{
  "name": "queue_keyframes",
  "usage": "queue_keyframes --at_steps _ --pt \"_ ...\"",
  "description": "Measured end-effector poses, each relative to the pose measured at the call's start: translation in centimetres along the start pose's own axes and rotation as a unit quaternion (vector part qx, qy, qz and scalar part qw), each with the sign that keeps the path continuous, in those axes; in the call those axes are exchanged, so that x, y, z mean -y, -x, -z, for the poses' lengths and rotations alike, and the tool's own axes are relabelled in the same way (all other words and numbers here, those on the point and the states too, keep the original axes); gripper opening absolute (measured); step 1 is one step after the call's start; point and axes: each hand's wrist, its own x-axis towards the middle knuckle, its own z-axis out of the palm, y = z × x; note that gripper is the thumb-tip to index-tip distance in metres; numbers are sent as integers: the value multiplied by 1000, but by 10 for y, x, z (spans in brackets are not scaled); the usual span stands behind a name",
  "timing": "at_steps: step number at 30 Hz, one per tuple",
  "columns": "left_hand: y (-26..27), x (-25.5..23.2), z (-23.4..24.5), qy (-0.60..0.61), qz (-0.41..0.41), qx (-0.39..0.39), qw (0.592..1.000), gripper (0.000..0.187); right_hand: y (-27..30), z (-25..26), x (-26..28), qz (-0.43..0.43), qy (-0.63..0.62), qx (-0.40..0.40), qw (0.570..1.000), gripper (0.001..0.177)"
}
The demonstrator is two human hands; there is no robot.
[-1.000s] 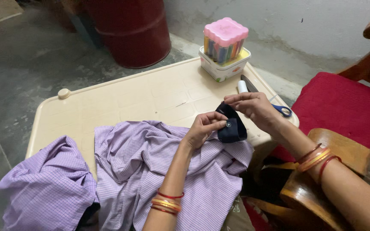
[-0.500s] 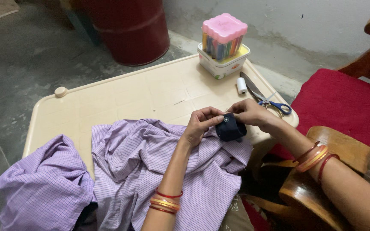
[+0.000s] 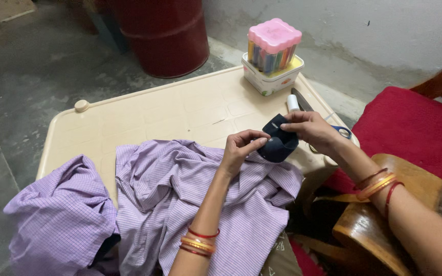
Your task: The person hand-sews a dark fabric piece onto a purple shirt using a needle and thread, repeatedly pushing the needle through the fabric and pulling the thread taut. They then cut the thread with scissors, set the shirt down, and smooth it flat on their lap.
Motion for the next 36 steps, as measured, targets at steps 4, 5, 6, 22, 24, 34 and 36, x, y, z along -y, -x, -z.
queue_keyframes --at_steps 4,5,6,22,24,34,36 --pt "6 -11 -10 -45 -54 -18 997 24 11 -11 16 5 30 15 999 25" --pt "8 -13 -13 -70 -67 -32 995 23 12 -15 18 23 40 30 998 25" --pt "10 -15 -15 -95 -81 -45 991 23 13 -19 20 41 50 45 997 24" --pt "0 17 -17 23 -62 -115 991 39 -1 -20 6 93 165 90 978 24" --pt "0 16 -19 39 -69 -114 990 38 -2 -17 4 77 117 103 985 23" --pt "4 6 -21 -22 -81 -137 987 32 4 -24 11 99 201 97 970 25" --pt "4 6 -21 -29 -90 -141 985 32 8 -26 14 142 250 87 954 28"
